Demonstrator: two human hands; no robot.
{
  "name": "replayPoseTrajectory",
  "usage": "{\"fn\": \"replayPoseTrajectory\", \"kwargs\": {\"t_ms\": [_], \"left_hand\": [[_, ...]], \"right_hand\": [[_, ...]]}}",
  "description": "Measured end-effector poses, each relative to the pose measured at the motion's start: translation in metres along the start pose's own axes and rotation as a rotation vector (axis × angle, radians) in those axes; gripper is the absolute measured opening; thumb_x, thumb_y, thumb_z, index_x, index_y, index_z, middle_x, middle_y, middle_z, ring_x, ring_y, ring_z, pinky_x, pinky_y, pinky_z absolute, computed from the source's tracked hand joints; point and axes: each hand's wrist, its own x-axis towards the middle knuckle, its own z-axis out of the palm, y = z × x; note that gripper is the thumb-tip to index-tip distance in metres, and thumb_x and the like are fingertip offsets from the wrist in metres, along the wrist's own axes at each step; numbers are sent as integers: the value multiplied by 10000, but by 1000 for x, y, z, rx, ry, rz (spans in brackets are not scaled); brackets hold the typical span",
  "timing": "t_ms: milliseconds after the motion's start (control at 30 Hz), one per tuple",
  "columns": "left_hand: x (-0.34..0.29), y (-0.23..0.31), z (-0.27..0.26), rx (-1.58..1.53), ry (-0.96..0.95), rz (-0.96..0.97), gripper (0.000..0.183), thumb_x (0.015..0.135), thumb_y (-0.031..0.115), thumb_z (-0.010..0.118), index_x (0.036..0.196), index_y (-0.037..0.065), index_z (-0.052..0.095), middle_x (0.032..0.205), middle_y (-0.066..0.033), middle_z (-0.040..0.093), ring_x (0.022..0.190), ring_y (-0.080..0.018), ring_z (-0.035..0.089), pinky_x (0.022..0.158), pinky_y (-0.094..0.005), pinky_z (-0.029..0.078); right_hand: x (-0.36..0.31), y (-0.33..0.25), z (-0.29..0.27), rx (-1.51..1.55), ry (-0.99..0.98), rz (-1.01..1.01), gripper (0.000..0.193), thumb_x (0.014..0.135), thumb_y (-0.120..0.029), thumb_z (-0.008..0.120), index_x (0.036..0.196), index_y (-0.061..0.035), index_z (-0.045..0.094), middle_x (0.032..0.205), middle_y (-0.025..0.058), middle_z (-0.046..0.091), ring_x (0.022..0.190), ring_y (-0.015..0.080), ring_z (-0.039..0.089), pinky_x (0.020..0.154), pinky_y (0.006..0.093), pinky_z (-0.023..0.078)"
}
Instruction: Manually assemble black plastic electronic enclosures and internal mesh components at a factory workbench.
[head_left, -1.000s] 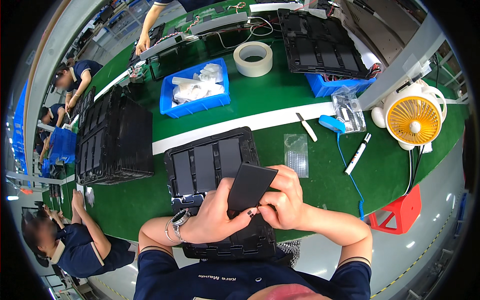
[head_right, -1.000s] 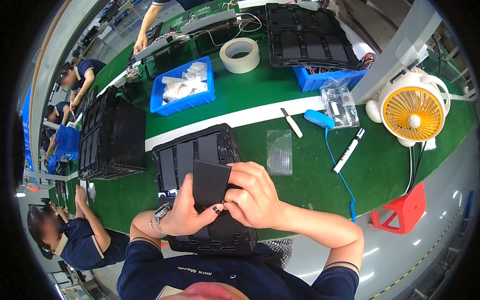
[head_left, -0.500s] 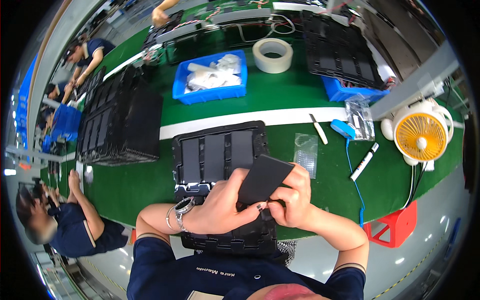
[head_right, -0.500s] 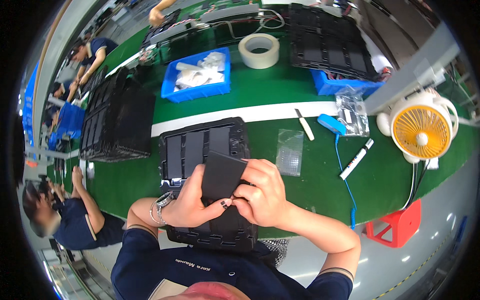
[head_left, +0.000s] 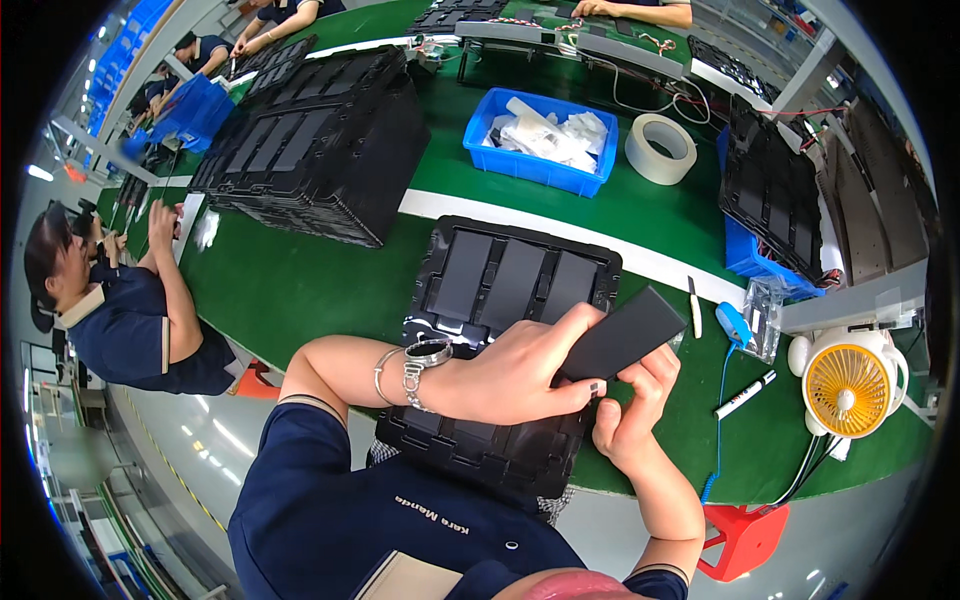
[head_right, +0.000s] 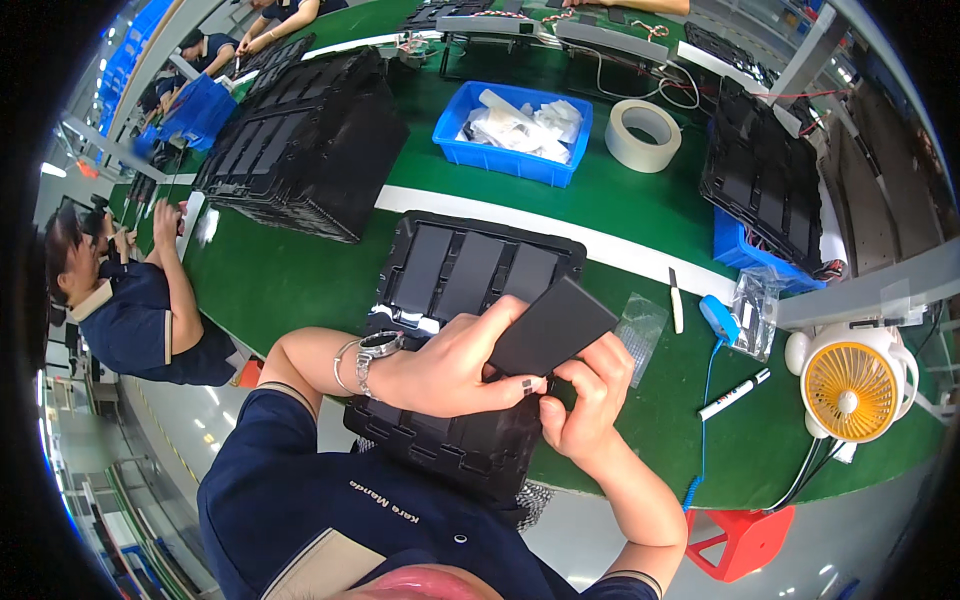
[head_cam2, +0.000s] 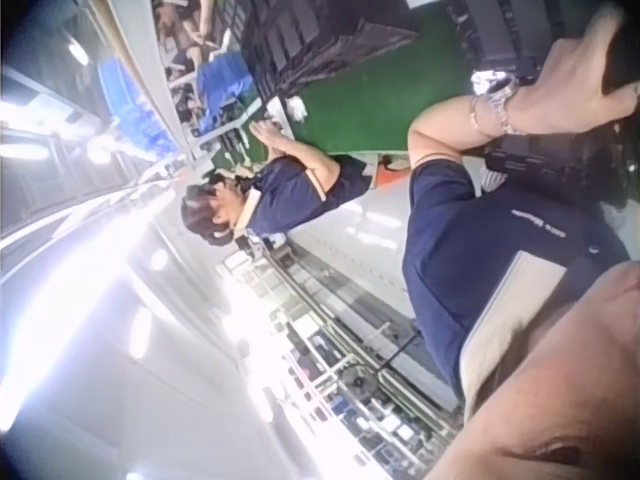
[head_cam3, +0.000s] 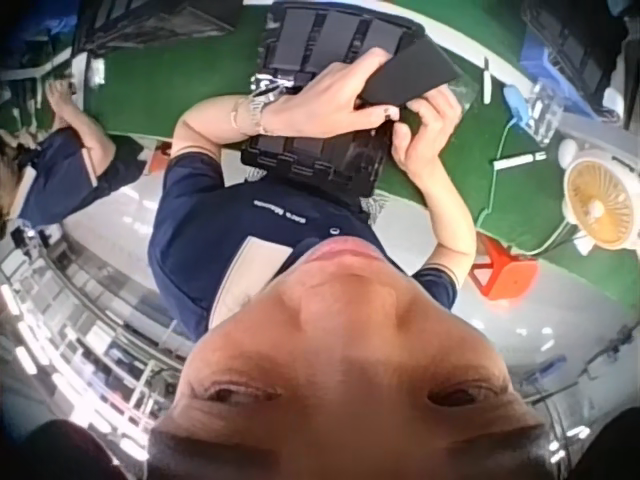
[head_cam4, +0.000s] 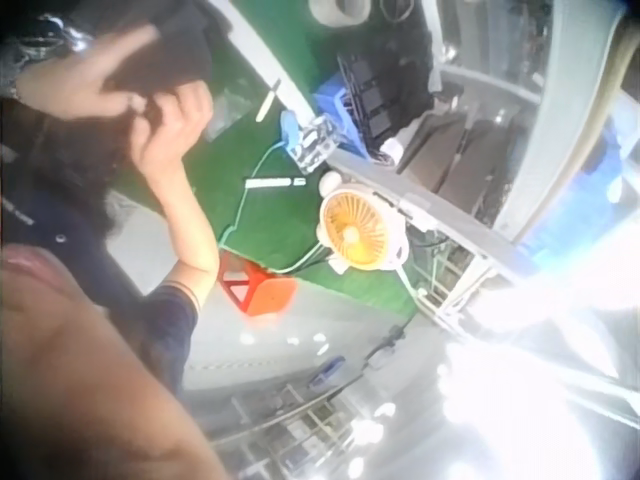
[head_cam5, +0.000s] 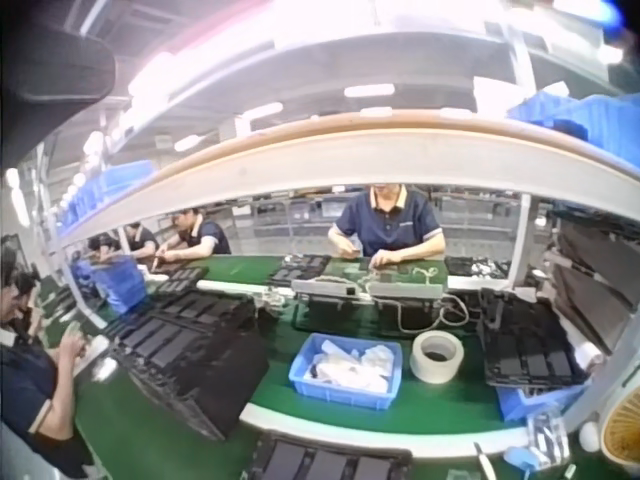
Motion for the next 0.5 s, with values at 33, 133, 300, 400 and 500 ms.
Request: {"fn": "replayPoseTrajectory", "kwargs": {"t_ms": [33,133,300,400,500], "left_hand": [[1,1,-1,7,10,0,452,860,151,665,1175,-21,390,714,-167,619,625,-338,658,544,-387,489],[3,2,-2,-95,55,-15,438,862,103,656,1179,-20,380,778,-175,654,705,-324,697,585,-374,526],[5,-5,-3,-153,151,-3,467,862,59,646,1225,-22,364,905,-188,675,808,-292,718,657,-366,554],[9,-7,-8,-169,229,18,501,906,11,601,1319,-14,320,1054,-104,628,910,-111,652,694,-267,540],[1,8,-21,-445,218,-121,525,915,-18,562,1373,22,308,1019,-86,612,850,-95,621,669,-247,519]], "right_hand": [[0,0,0,-6,-2,-3,280,935,-309,555,1042,-52,528,1117,169,555,1056,362,545,894,471,426],[2,2,1,-31,-13,-11,284,921,-287,567,1049,-37,527,1096,178,558,1057,379,556,906,477,429],[7,7,4,-92,-43,-25,241,858,-168,600,1043,-28,532,1096,182,551,1090,396,549,927,490,430],[10,15,2,-159,-47,5,268,782,-27,607,1041,-24,537,1110,184,542,1109,393,535,941,490,421],[18,12,1,-156,64,131,244,795,70,559,1026,-6,548,1096,185,555,1085,365,544,932,454,427]]}}
